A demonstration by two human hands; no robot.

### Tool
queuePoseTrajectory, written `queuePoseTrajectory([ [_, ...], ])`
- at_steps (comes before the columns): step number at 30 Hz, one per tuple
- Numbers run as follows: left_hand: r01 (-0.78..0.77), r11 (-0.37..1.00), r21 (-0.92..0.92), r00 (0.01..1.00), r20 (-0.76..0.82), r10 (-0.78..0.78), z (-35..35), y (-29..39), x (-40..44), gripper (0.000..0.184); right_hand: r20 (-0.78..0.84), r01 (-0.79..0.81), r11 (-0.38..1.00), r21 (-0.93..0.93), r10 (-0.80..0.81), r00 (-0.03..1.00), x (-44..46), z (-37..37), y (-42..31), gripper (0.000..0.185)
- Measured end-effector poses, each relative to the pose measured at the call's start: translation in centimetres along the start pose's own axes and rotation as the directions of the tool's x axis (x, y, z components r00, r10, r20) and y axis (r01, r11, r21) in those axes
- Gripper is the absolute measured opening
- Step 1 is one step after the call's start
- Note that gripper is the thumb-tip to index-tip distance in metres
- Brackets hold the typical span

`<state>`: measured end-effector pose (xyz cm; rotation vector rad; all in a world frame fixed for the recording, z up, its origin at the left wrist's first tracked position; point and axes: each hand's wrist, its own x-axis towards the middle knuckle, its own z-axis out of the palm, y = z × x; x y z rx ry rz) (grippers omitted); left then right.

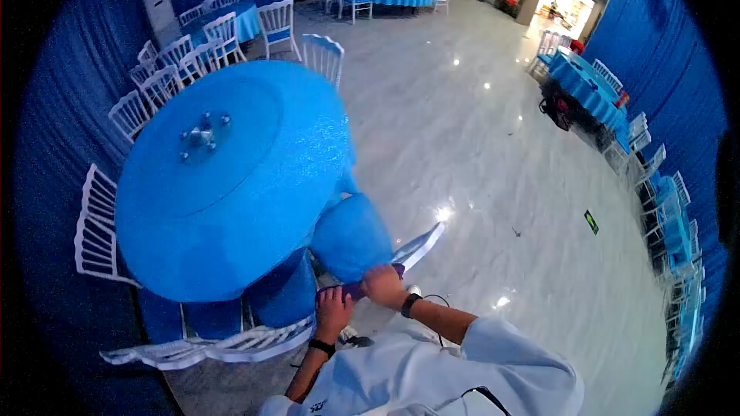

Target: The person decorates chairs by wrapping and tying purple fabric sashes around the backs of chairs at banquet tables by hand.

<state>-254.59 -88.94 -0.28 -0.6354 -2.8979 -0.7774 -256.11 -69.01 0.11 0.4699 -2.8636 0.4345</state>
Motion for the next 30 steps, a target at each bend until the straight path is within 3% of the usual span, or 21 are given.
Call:
queuePoseTrajectory([
  [4, 0.114, 0.991, -0.066, 0.991, -0.068, -0.118, 0.9, -1.5, -1.3, 0.037, 0.000, -0.027, 0.995, 0.096, 0.027, 1.000, 0.7, 0.6, -2.9, 0.022],
  [6, 0.178, 0.983, -0.042, 0.980, -0.082, -0.181, 1.2, -1.6, -1.3, 0.036, 0.178, -0.095, 0.995, 0.020, 0.090, 0.980, 1.3, 1.2, -3.8, 0.030],
  [8, 0.208, 0.978, -0.013, 0.970, -0.123, -0.208, 1.8, -1.0, -1.3, 0.035, 0.198, -0.038, 0.999, 0.015, 0.034, 0.980, 1.1, 1.5, -3.2, 0.030],
  [10, 0.178, 0.983, 0.036, 0.984, -0.016, -0.178, 0.8, 0.1, -0.2, 0.033, 0.174, 0.006, 0.997, 0.082, -0.020, 0.985, 1.1, 1.3, -2.3, 0.028],
  [15, 0.146, 0.976, 0.163, 0.989, 0.010, -0.149, 1.5, 3.2, 1.7, 0.032, -0.003, 0.099, 0.986, 0.135, -0.099, 0.995, -0.1, -1.6, 0.4, 0.021],
  [18, 0.115, 0.991, 0.075, 0.993, 0.012, -0.116, 4.9, 4.3, 3.6, 0.029, -0.001, 0.131, 0.990, 0.045, -0.131, 0.991, -0.7, -2.7, 3.5, 0.021],
  [20, 0.087, 0.991, 0.102, 0.995, -0.059, -0.081, 6.5, 6.2, 4.7, 0.025, 0.042, 0.102, 0.993, 0.053, -0.104, 0.994, -1.3, -2.2, 6.7, 0.021],
  [22, 0.078, 0.979, 0.188, 0.996, -0.044, -0.071, 6.6, 9.4, 6.2, 0.023, -0.057, 0.029, 0.995, 0.097, -0.024, 0.998, -1.7, -3.1, 9.9, 0.024],
  [24, 0.120, 0.989, 0.090, 0.992, -0.058, -0.115, 8.1, 11.5, 8.0, 0.023, 0.001, 0.087, 0.992, 0.093, -0.087, 0.996, -1.8, -4.1, 13.4, 0.024],
  [26, 0.188, 0.982, 0.010, 0.982, 0.007, -0.188, 9.7, 13.0, 9.8, 0.025, -0.146, 0.204, 0.969, 0.141, -0.184, 0.972, -1.9, -5.0, 16.1, 0.023],
  [27, 0.187, 0.977, -0.104, 0.982, -0.013, -0.190, 9.9, 13.6, 10.6, 0.029, -0.137, 0.173, 0.967, 0.189, -0.149, 0.979, -1.8, -5.6, 17.1, 0.022],
  [28, 0.204, 0.971, -0.124, 0.978, -0.027, -0.209, 10.3, 14.0, 11.1, 0.029, -0.120, 0.193, 0.965, 0.177, -0.173, 0.977, -2.1, -5.6, 18.0, 0.022],
  [30, 0.224, 0.974, 0.021, 0.971, 0.075, -0.225, 10.8, 14.3, 12.4, 0.036, -0.112, 0.227, 0.950, 0.213, -0.207, 0.972, -1.3, -5.4, 19.6, 0.021],
])
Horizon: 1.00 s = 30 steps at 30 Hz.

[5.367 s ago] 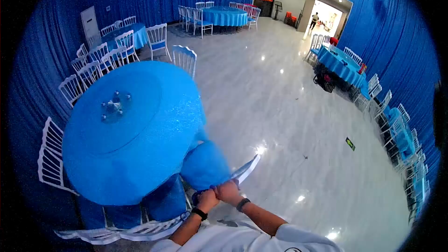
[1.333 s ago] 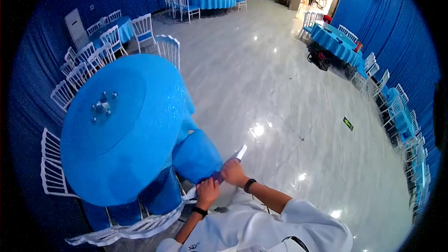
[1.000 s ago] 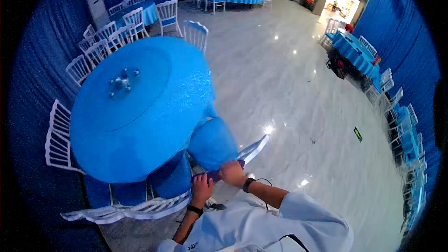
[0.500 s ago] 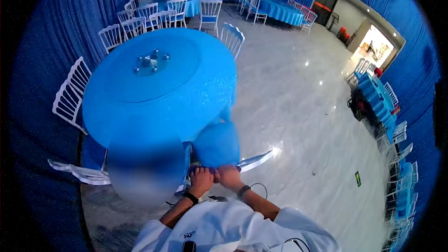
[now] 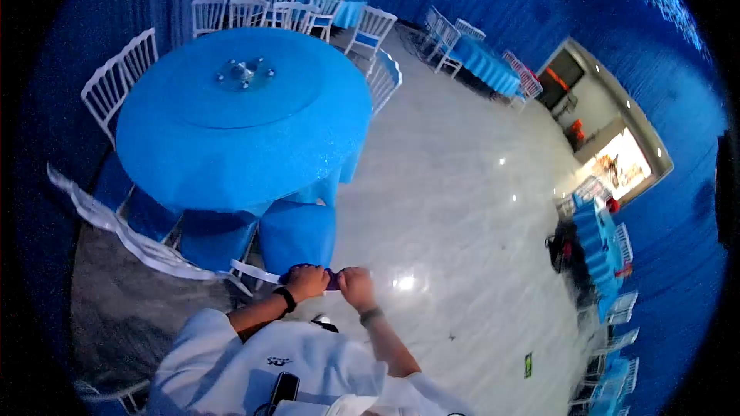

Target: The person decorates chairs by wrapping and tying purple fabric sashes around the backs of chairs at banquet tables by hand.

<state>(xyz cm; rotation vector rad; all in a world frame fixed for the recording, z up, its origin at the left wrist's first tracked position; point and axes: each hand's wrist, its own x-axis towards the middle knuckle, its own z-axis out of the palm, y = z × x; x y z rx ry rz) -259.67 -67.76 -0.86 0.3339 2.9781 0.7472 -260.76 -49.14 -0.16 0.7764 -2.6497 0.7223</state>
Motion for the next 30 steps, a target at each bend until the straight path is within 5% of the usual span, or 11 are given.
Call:
queuePoseTrajectory([
  [6, 0.114, 0.988, -0.105, 0.990, -0.071, -0.122, -0.9, 1.5, -0.7, 0.042, 0.243, 0.065, 0.994, -0.089, -0.042, 0.969, 1.3, 0.4, 2.4, 0.028],
  [7, 0.076, 0.991, -0.111, 0.957, -0.270, -0.103, 2.5, 0.0, -0.9, 0.038, 0.227, 0.051, 0.998, -0.047, -0.039, 0.973, 1.5, -0.1, 2.0, 0.028],
  [11, 0.102, 0.995, -0.003, 0.933, -0.347, -0.097, -1.3, 1.8, -5.0, 0.023, 0.271, 0.132, 0.989, -0.065, -0.110, 0.956, 2.0, 0.9, 1.2, 0.029],
  [16, 0.125, 0.992, 0.008, 0.856, -0.507, -0.104, -2.3, -0.6, -8.2, 0.034, 0.294, 0.229, 0.972, -0.050, -0.205, 0.934, 3.1, 1.7, -4.7, 0.031],
  [18, 0.296, 0.955, 0.017, 0.827, -0.504, -0.247, -3.7, -0.2, -9.8, 0.036, 0.238, 0.080, 0.997, 0.012, -0.080, 0.968, 3.0, 3.6, -6.4, 0.031],
  [20, 0.420, 0.904, 0.079, 0.730, -0.621, -0.285, -1.6, -2.6, -10.0, 0.039, 0.298, 0.175, 0.983, -0.053, -0.152, 0.942, 4.5, 4.1, -9.0, 0.027],
  [22, 0.423, 0.906, -0.002, 0.736, -0.583, -0.344, -4.7, -2.8, -10.8, 0.041, 0.337, 0.243, 0.962, -0.124, -0.189, 0.922, 4.4, 4.6, -9.4, 0.023],
  [25, 0.176, 0.951, -0.256, 0.714, -0.631, -0.302, -5.3, -4.1, -11.4, 0.035, 0.479, 0.231, 0.969, -0.092, -0.160, 0.863, 5.1, 5.8, -7.9, 0.028],
  [27, 0.165, 0.856, -0.489, 0.709, -0.544, -0.448, -4.6, -4.6, -12.3, 0.032, 0.312, 0.081, 0.991, 0.106, -0.111, 0.944, 4.6, 4.9, -7.0, 0.033],
  [28, 0.153, 0.716, -0.681, 0.722, -0.418, -0.552, -4.5, -5.0, -12.9, 0.030, 0.321, 0.041, 0.994, 0.102, -0.072, 0.944, 4.5, 4.4, -6.5, 0.040],
  [30, 0.117, 0.731, -0.672, 0.712, -0.457, -0.534, -5.5, -6.5, -14.6, 0.030, 0.349, -0.122, 0.990, -0.064, 0.137, 0.927, 4.5, 4.3, -6.8, 0.035],
])
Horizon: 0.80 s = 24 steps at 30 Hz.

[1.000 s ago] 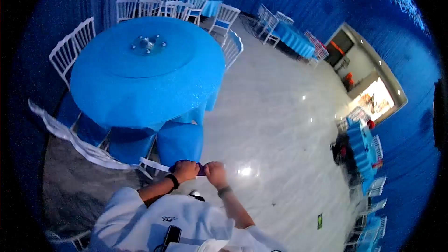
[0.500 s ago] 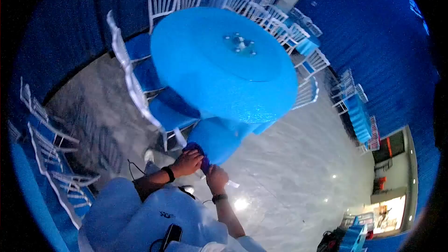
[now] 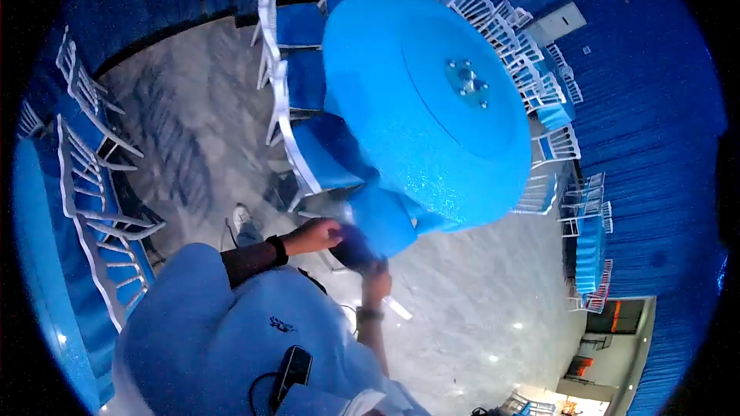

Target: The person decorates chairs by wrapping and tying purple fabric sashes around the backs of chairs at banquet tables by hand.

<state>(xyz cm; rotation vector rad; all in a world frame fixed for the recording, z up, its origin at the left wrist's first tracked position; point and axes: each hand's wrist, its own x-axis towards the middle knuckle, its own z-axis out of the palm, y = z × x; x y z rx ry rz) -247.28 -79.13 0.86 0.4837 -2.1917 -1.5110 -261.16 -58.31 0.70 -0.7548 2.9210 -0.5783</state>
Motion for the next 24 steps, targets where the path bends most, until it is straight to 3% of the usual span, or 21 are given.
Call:
queuePoseTrajectory([
  [2, 0.136, 0.989, -0.060, 0.980, 0.152, -0.126, -3.2, 0.3, 0.1, 0.030, 0.043, 0.008, 1.000, -0.022, -0.007, 0.999, 0.4, -0.6, -2.2, 0.045],
  [3, 0.031, 0.996, -0.089, 0.998, 0.062, -0.026, -3.2, -1.9, 0.1, 0.029, -0.030, 0.149, 0.983, 0.111, -0.146, 0.989, 0.8, -0.9, -3.7, 0.044],
  [4, 0.027, 0.995, -0.094, 0.998, 0.056, -0.022, -4.9, -1.4, 0.3, 0.029, -0.033, 0.155, 0.982, 0.104, -0.153, 0.988, 1.4, -1.4, -5.8, 0.044],
  [6, 0.151, 0.986, -0.069, 0.987, 0.060, -0.147, -8.3, -0.7, 0.5, 0.029, 0.042, 0.209, 0.909, 0.361, -0.240, 0.970, 2.8, -1.7, -9.7, 0.045],
  [7, 0.160, 0.978, -0.131, 0.987, 0.010, -0.161, -8.8, -2.3, 0.4, 0.028, -0.026, 0.373, 0.871, 0.319, -0.385, 0.922, 3.8, 0.2, -9.9, 0.046],
  [8, 0.165, 0.977, -0.134, 0.986, -0.006, -0.167, -9.6, -4.0, 0.3, 0.028, -0.019, 0.384, 0.866, 0.320, -0.400, 0.916, 4.5, 2.1, -10.2, 0.046],
  [10, 0.182, 0.938, -0.295, 0.982, 0.000, -0.191, -12.1, -6.0, 0.0, 0.030, -0.153, 0.541, 0.810, 0.226, -0.519, 0.841, 5.5, 4.3, -13.6, 0.047],
  [11, 0.213, 0.940, -0.267, 0.977, 0.036, -0.211, -14.4, -5.8, -0.1, 0.029, -0.102, 0.535, 0.789, 0.302, -0.531, 0.841, 6.5, 5.4, -15.1, 0.057],
  [14, 0.363, 0.915, -0.175, 0.928, -0.023, -0.373, -18.1, -9.5, -1.0, 0.031, -0.044, 0.578, 0.745, 0.333, -0.600, 0.799, 8.6, 9.1, -20.1, 0.054],
  [15, 0.331, 0.896, -0.295, 0.941, 0.039, -0.335, -18.1, -12.5, -1.4, 0.035, -0.073, 0.649, 0.711, 0.271, -0.657, 0.750, 8.7, 10.3, -21.7, 0.051],
  [16, 0.333, 0.897, -0.290, 0.940, 0.028, -0.340, -18.4, -12.5, -2.1, 0.035, -0.073, 0.654, 0.703, 0.280, -0.664, 0.744, 8.8, 10.9, -23.2, 0.051],
  [18, 0.293, 0.935, -0.199, 0.937, -0.134, -0.322, -19.1, -12.4, -3.3, 0.034, -0.034, 0.723, 0.686, 0.082, -0.723, 0.690, 8.8, 11.9, -25.7, 0.048],
  [19, 0.303, 0.931, -0.204, 0.932, -0.140, -0.334, -19.5, -13.6, -4.1, 0.034, -0.100, 0.754, 0.655, 0.045, -0.748, 0.656, 8.9, 12.9, -26.4, 0.049],
  [22, 0.090, 0.812, -0.577, 0.902, -0.299, -0.313, -18.8, -16.0, -4.8, 0.027, -0.022, 0.767, 0.637, 0.076, -0.768, 0.640, 9.9, 13.2, -27.9, 0.050],
  [23, 0.057, 0.965, -0.258, 0.943, -0.304, -0.137, -19.6, -15.5, -4.6, 0.023, -0.013, 0.767, 0.634, 0.101, -0.770, 0.638, 10.1, 13.1, -28.7, 0.052],
  [24, 0.054, 0.960, -0.274, 0.937, -0.319, -0.144, -19.8, -14.8, -4.5, 0.023, 0.002, 0.777, 0.623, 0.091, -0.780, 0.625, 10.1, 13.4, -29.0, 0.052],
])
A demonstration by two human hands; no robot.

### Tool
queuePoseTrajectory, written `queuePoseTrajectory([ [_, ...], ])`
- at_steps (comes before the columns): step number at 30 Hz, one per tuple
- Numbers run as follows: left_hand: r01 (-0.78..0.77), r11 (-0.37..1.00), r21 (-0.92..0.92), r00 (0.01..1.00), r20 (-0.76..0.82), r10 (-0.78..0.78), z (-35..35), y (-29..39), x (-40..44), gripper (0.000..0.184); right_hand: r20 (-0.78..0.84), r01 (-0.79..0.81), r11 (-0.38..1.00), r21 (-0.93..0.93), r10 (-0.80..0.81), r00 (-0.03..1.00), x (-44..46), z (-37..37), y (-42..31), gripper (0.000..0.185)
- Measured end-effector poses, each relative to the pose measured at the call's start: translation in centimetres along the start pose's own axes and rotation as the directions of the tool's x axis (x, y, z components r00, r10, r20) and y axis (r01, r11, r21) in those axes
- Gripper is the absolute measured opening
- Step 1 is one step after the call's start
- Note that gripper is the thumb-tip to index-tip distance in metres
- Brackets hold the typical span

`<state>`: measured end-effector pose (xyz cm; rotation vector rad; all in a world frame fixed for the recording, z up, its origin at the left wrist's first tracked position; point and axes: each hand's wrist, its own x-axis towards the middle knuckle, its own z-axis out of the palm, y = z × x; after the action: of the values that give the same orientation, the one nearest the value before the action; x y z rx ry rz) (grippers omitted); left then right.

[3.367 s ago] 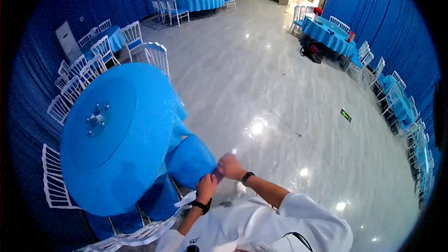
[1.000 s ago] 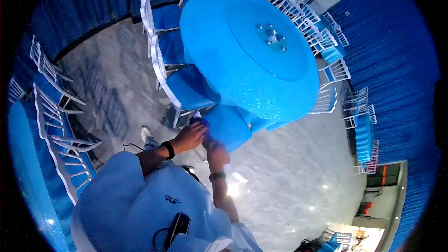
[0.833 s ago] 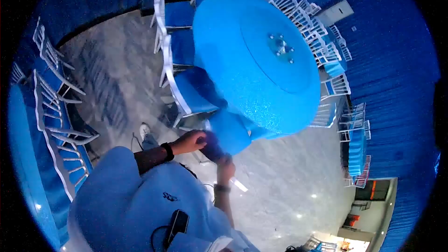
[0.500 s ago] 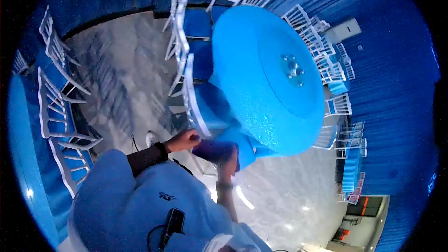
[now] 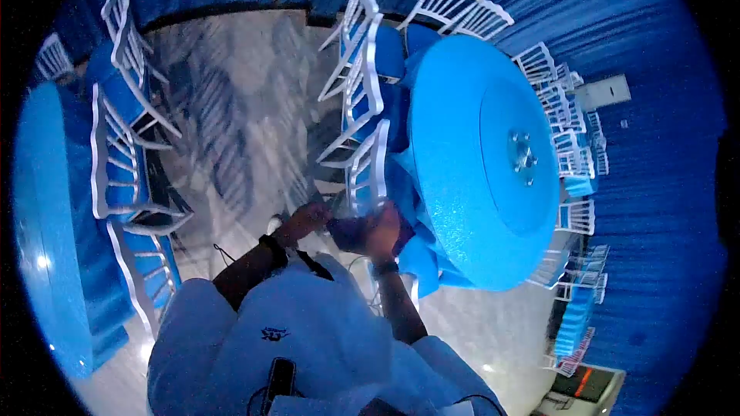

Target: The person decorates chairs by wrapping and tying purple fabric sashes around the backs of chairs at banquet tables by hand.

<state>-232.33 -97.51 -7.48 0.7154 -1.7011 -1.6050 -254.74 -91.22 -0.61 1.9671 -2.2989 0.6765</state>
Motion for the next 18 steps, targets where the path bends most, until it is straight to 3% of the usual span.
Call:
queuePoseTrajectory([
  [2, 0.187, 0.981, -0.043, 0.970, -0.151, -0.192, -0.3, 0.9, 0.2, 0.021, -0.020, -0.115, 0.993, -0.014, 0.114, 0.993, 1.1, 1.0, -0.5, 0.055],
  [4, 0.098, 0.995, -0.036, 0.982, -0.158, -0.102, -0.7, -0.5, 0.5, 0.026, 0.049, -0.171, 0.985, 0.019, 0.170, 0.984, 3.7, 0.6, -2.2, 0.058],
  [5, 0.208, 0.928, -0.308, 0.956, -0.135, -0.259, -0.6, -1.1, 0.9, 0.026, 0.039, -0.135, 0.990, -0.028, 0.136, 0.990, 4.2, 1.3, -1.7, 0.058],
  [6, 0.298, 0.779, -0.552, 0.917, -0.060, -0.394, -0.7, -1.3, 1.5, 0.027, 0.024, -0.106, 0.991, -0.079, 0.109, 0.994, 4.9, 1.7, -1.3, 0.059],
  [7, 0.295, 0.780, -0.551, 0.922, -0.050, -0.384, -1.4, 0.7, 2.2, 0.027, 0.197, -0.265, 0.964, 0.018, 0.256, 0.946, 6.5, -0.4, -3.1, 0.059],
  [8, 0.338, 0.813, -0.474, 0.909, -0.061, -0.413, -2.5, 2.9, 2.7, 0.026, 0.181, -0.273, 0.962, 0.008, 0.267, 0.947, 6.7, -0.4, -2.7, 0.059],
  [9, 0.381, 0.837, -0.393, 0.896, -0.068, -0.439, -2.8, 4.5, 3.6, 0.026, 0.136, -0.251, 0.957, 0.144, 0.232, 0.963, 6.5, 0.1, -2.1, 0.059],
  [11, 0.376, 0.845, -0.379, 0.909, -0.027, -0.417, -2.4, 2.2, 4.9, 0.026, 0.071, -0.230, 0.886, 0.404, 0.220, 0.973, 5.0, 2.4, 0.9, 0.058],
  [12, 0.372, 0.853, -0.367, 0.914, -0.014, -0.405, -2.2, 1.3, 5.2, 0.026, 0.063, -0.253, 0.886, 0.389, 0.248, 0.967, 4.5, 1.5, 0.6, 0.058],
  [13, 0.442, 0.715, -0.542, 0.849, -0.004, -0.528, -1.2, 2.3, 5.6, 0.026, 0.098, -0.341, 0.786, 0.515, 0.341, 0.935, 4.1, 0.0, -0.2, 0.057],
  [14, 0.467, 0.703, -0.536, 0.843, 0.029, -0.537, -0.3, 2.4, 5.9, 0.026, 0.144, -0.416, 0.658, 0.628, 0.426, 0.893, 3.7, -1.1, -0.8, 0.057],
  [15, 0.466, 0.659, -0.590, 0.841, 0.065, -0.536, 0.6, 2.2, 6.1, 0.023, 0.035, -0.368, 0.727, 0.579, 0.429, 0.903, 2.8, -1.8, -0.2, 0.049],
  [16, 0.469, 0.606, -0.642, 0.836, 0.100, -0.540, 1.3, 1.5, 6.0, 0.021, 0.043, -0.405, 0.717, 0.568, 0.465, 0.884, 1.8, -2.8, 0.5, 0.049],
  [17, 0.475, 0.631, -0.613, 0.871, 0.225, -0.438, 1.1, 0.3, 5.6, 0.017, -0.019, -0.351, 0.790, 0.503, 0.416, 0.909, 0.8, -3.9, 1.3, 0.042],
  [18, 0.444, 0.558, -0.701, 0.884, 0.244, -0.398, 2.3, -1.5, 5.4, 0.020, -0.069, -0.293, 0.854, 0.430, 0.355, 0.932, -0.1, -5.0, 1.8, 0.036],
])
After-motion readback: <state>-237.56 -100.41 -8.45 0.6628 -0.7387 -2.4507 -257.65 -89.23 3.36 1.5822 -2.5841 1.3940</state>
